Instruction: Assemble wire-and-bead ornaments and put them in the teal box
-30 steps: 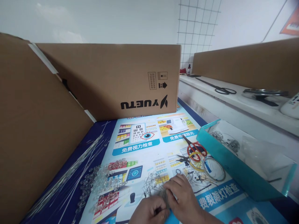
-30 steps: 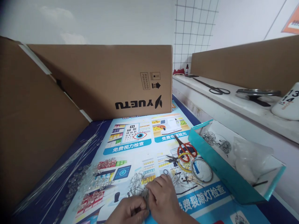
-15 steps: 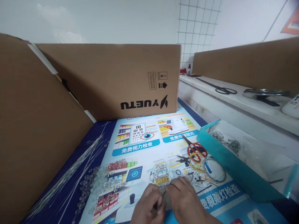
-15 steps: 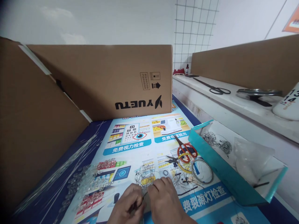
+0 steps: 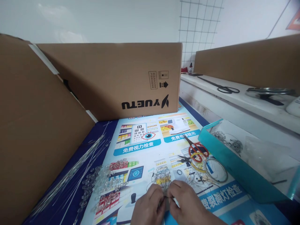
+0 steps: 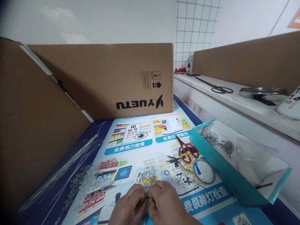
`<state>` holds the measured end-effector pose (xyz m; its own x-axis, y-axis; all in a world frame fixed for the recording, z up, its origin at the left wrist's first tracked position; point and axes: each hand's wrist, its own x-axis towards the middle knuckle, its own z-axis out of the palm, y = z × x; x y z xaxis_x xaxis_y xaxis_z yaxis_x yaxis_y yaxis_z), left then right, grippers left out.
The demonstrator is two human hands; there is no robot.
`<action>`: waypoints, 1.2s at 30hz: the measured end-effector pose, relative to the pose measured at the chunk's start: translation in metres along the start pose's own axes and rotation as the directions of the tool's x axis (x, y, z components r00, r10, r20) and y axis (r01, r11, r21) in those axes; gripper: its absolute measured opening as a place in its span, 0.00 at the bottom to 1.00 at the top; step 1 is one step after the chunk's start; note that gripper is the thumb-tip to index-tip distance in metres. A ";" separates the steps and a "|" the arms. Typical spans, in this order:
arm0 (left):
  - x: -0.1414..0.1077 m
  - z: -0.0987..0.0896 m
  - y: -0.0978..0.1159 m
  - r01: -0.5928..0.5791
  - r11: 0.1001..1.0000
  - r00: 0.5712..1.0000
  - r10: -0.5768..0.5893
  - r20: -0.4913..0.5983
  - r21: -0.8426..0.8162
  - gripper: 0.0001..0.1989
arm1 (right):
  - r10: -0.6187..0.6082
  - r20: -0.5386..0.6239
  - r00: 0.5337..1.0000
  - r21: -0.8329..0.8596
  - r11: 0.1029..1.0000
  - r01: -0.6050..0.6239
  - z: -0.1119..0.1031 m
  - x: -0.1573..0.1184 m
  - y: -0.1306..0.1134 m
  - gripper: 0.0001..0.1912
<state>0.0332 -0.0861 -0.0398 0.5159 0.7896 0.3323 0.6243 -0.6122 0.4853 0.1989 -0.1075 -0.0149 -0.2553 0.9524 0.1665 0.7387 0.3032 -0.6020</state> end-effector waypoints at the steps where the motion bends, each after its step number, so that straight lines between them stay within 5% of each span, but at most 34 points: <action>1: 0.000 0.001 0.000 0.002 1.000 1.000 -0.002 0.000 -0.010 0.07 | -0.007 -0.018 1.000 0.032 0.999 0.008 -0.001 -0.001 0.000 0.11; 9: 0.004 -0.005 0.000 0.112 0.978 0.992 -0.099 0.078 -0.178 0.09 | -0.071 -0.098 0.993 0.448 0.888 0.107 -0.011 0.004 -0.004 0.11; 15: 0.013 -0.019 -0.004 0.242 0.787 0.967 -0.148 0.206 -0.568 0.10 | -0.037 -0.104 0.994 0.421 0.904 0.078 -0.004 0.006 0.000 0.11; 19: 0.014 -0.024 -0.006 0.275 0.678 0.959 -0.144 0.244 -0.682 0.08 | -0.018 -0.107 0.994 0.411 0.910 0.061 -0.003 0.006 0.000 0.11; 26: 0.010 -0.015 0.002 0.188 0.819 0.982 -0.165 0.090 -0.543 0.07 | 0.012 -0.089 0.996 0.511 0.859 0.035 -0.004 0.006 0.002 0.09; 31: 0.005 -0.014 0.003 -0.009 0.937 1.000 0.001 -0.024 -0.349 0.08 | 0.046 -0.072 0.996 0.560 0.828 0.002 -0.006 0.005 -0.001 0.07; 36: 0.002 -0.015 -0.002 -0.167 0.964 0.983 0.147 -0.109 -0.205 0.07 | 0.068 -0.098 0.993 0.571 0.821 0.000 -0.007 0.004 -0.006 0.07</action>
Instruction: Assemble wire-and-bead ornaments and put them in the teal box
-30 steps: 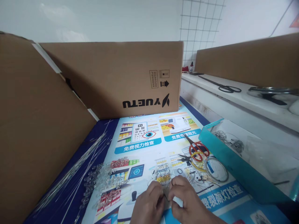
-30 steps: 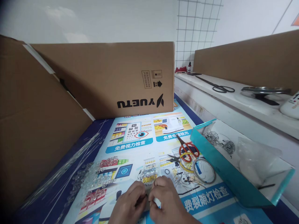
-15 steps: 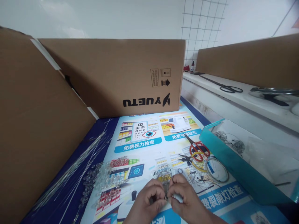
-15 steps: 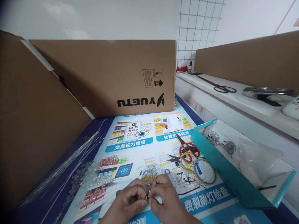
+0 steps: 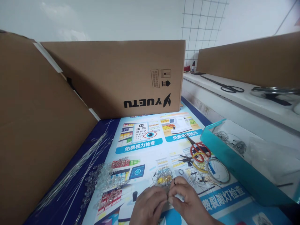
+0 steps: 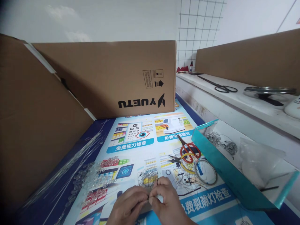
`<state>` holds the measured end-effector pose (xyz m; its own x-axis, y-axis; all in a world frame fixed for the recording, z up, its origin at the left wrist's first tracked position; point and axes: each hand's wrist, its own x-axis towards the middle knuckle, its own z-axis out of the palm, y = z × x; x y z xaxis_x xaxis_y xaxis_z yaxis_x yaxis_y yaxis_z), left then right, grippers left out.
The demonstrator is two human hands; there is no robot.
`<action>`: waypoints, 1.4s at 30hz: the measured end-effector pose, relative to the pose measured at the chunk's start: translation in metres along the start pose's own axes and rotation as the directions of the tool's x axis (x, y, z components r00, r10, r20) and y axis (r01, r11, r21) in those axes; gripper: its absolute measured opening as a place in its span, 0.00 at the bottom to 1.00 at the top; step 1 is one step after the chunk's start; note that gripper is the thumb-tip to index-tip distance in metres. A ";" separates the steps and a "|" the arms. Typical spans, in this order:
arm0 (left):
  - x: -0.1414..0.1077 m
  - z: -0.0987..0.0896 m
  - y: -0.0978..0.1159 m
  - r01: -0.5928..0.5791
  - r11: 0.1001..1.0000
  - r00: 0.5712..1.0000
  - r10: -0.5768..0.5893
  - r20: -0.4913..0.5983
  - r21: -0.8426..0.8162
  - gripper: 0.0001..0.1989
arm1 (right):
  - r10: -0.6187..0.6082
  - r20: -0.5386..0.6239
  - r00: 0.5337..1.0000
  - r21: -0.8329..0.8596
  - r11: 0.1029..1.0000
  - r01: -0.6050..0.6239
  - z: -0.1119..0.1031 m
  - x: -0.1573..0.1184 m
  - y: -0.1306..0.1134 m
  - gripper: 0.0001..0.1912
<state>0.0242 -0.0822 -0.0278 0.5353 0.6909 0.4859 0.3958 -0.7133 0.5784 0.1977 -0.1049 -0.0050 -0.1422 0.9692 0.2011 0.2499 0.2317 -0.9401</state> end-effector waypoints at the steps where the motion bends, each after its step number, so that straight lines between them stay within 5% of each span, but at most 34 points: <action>1: -0.001 0.000 -0.001 -0.013 1.000 1.000 0.013 -0.014 0.009 0.07 | -0.004 -0.002 1.000 -0.002 1.000 0.004 0.000 0.000 0.000 0.08; 27: -0.001 0.001 -0.011 -0.036 0.998 0.996 0.040 0.078 -0.049 0.10 | 0.036 0.071 0.997 0.005 0.999 -0.036 -0.004 -0.005 -0.001 0.08; 42: 0.005 -0.001 -0.008 0.020 0.997 0.997 -0.014 0.072 -0.078 0.08 | -0.116 0.045 0.992 -0.046 0.992 0.118 0.001 -0.006 0.007 0.10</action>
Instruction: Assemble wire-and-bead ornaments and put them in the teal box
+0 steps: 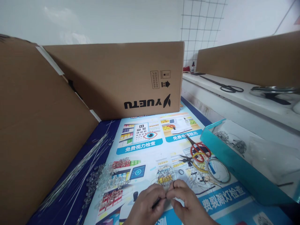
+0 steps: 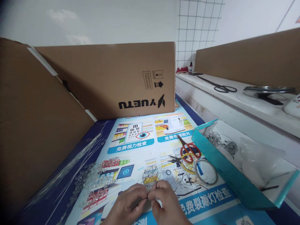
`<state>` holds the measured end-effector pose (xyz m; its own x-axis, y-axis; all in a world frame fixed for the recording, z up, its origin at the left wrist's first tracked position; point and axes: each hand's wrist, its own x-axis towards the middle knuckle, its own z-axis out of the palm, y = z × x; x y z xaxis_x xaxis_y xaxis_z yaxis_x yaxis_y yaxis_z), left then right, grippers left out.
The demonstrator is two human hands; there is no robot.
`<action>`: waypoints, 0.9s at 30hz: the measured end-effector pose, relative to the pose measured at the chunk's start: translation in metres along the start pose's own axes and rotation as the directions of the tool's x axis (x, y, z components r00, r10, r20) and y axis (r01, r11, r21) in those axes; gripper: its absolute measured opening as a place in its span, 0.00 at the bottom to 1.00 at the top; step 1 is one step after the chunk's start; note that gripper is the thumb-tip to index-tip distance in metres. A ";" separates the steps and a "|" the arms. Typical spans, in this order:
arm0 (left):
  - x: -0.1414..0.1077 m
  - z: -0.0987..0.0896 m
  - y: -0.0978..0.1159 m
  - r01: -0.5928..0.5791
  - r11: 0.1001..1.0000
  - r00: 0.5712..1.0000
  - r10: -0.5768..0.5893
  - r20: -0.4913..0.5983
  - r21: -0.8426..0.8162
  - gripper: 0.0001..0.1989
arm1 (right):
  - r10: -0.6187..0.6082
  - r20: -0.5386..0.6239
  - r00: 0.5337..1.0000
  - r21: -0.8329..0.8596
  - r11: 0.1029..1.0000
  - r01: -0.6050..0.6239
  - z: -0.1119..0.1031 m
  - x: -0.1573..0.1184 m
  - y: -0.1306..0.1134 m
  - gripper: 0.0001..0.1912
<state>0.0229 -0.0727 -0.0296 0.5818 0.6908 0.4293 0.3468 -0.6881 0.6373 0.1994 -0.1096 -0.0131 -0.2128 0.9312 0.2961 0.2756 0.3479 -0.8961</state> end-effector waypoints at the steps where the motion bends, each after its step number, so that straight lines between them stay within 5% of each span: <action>1: 0.000 0.000 0.000 -0.001 1.000 1.000 0.001 -0.009 0.008 0.08 | 0.000 0.001 1.000 0.000 1.000 0.000 0.000 0.000 0.000 0.10; 12: -0.003 0.001 -0.001 0.025 0.996 1.000 -0.025 -0.006 0.088 0.07 | -0.050 0.007 0.999 -0.202 0.978 0.050 -0.003 0.000 -0.010 0.12; 16: -0.003 0.002 -0.003 0.030 0.996 0.999 -0.032 0.013 0.089 0.07 | -0.145 -0.025 0.989 -0.425 0.897 0.121 -0.006 0.001 -0.013 0.11; 19: -0.003 0.001 -0.003 0.024 0.995 0.999 -0.026 0.019 0.098 0.07 | -0.221 0.066 0.973 -0.542 0.811 0.221 -0.005 0.005 -0.012 0.10; 27: -0.004 0.001 -0.005 0.016 0.984 1.000 -0.014 -0.011 0.177 0.07 | -0.041 0.240 0.970 -0.703 0.682 0.203 -0.004 0.021 -0.015 0.05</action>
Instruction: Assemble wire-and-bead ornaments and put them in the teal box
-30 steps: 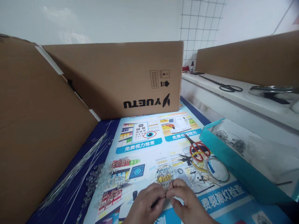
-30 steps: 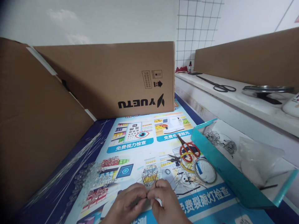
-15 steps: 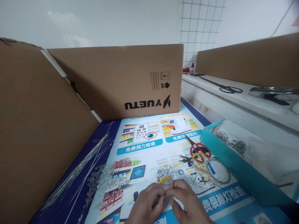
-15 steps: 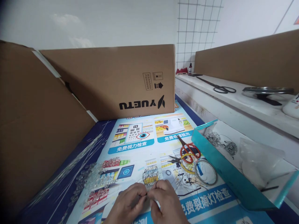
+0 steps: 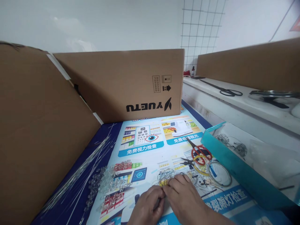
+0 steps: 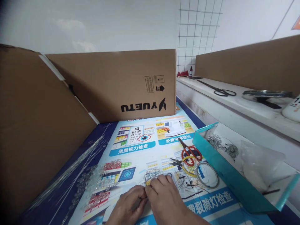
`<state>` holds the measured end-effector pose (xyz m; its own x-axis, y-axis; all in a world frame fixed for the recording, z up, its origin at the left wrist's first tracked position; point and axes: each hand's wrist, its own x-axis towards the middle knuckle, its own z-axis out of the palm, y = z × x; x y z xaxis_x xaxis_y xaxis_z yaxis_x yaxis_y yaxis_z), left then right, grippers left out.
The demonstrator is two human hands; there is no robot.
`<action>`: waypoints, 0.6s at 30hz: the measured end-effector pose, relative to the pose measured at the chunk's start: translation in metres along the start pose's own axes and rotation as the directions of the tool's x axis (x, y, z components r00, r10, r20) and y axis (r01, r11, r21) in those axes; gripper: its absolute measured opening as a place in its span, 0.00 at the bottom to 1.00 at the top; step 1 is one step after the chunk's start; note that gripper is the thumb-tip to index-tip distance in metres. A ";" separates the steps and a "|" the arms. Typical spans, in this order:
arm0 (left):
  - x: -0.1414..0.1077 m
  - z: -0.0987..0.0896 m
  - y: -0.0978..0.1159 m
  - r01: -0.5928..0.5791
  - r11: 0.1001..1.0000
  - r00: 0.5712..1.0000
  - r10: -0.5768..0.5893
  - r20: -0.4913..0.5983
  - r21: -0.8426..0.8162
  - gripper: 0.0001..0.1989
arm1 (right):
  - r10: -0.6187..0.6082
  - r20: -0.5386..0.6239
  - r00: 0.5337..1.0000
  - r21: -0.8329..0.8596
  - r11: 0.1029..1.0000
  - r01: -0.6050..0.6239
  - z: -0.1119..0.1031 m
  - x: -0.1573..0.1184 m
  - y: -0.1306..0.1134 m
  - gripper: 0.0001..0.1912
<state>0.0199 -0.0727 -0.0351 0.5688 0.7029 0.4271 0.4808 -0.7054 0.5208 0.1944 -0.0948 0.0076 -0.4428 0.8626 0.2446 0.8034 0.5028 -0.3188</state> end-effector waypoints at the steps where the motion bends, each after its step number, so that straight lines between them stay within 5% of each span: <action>1: 0.000 0.000 -0.001 0.002 1.000 1.000 -0.002 -0.009 0.009 0.08 | 0.012 0.001 1.000 0.006 1.000 -0.012 -0.001 0.001 0.000 0.04; 10: -0.003 0.002 -0.003 0.032 0.999 0.996 -0.031 -0.080 0.021 0.10 | 0.107 -0.073 0.992 0.128 0.987 -0.097 0.003 0.002 0.002 0.07; 18: -0.006 0.009 -0.004 0.085 0.995 0.988 -0.079 -0.136 0.042 0.10 | 0.075 -0.164 0.984 0.193 0.980 -0.043 0.006 0.000 0.002 0.08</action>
<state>0.0208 -0.0747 -0.0466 0.4332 0.7620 0.4814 0.5551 -0.6464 0.5235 0.1931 -0.0933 0.0016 -0.3095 0.8772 0.3671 0.7299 0.4666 -0.4996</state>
